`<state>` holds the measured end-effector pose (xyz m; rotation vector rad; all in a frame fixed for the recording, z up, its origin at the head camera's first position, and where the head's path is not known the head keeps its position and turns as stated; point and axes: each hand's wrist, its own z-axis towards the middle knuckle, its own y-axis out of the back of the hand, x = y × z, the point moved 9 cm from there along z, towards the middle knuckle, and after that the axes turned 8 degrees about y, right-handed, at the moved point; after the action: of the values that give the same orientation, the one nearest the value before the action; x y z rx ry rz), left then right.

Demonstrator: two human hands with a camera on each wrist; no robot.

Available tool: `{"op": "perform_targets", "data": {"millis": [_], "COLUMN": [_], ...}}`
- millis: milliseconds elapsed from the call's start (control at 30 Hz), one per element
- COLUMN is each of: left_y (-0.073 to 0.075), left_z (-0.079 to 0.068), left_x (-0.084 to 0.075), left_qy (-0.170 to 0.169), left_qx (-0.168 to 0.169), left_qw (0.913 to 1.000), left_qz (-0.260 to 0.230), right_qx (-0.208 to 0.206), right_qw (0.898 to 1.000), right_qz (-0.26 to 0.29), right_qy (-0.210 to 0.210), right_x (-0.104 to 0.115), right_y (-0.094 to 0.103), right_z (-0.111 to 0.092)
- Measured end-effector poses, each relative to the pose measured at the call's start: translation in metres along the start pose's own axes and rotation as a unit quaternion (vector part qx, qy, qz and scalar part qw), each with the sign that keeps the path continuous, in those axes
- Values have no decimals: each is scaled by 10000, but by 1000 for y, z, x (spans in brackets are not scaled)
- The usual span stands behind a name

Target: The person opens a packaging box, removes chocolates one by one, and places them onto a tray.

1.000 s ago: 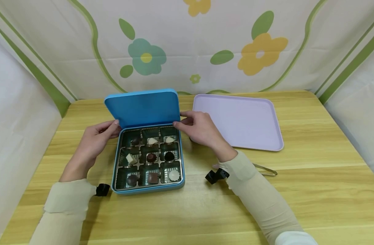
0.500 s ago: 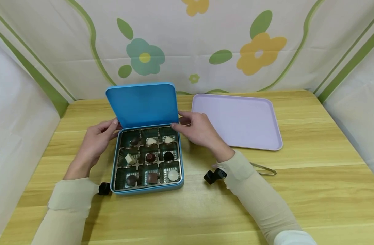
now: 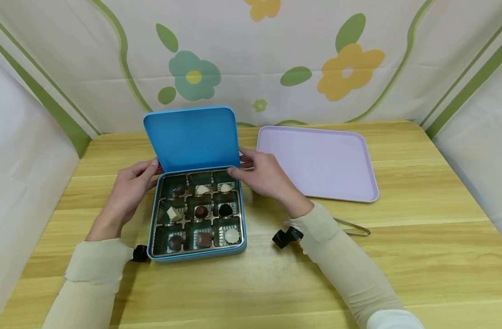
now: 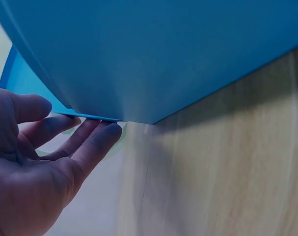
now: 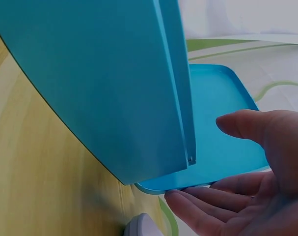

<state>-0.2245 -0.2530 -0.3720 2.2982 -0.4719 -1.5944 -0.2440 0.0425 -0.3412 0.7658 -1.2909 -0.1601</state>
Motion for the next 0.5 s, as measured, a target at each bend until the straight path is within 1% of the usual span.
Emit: {"op": "perform_targets", "data": {"millis": [400,500], "left_y": [0,-2], "left_z": [-1,-1], "left_x": [-3,-4], "left_qy": [35,71], "left_qx": [37,117], "left_qw": [10000,9999], "left_qz": [3,38], "right_qx": [110,91], "right_qw": [9999,9999], "right_qz": [106,60], "right_qy": [25,-4], "right_x": [0,0], "right_y": [-8,-9], "right_z": [3,3]}}
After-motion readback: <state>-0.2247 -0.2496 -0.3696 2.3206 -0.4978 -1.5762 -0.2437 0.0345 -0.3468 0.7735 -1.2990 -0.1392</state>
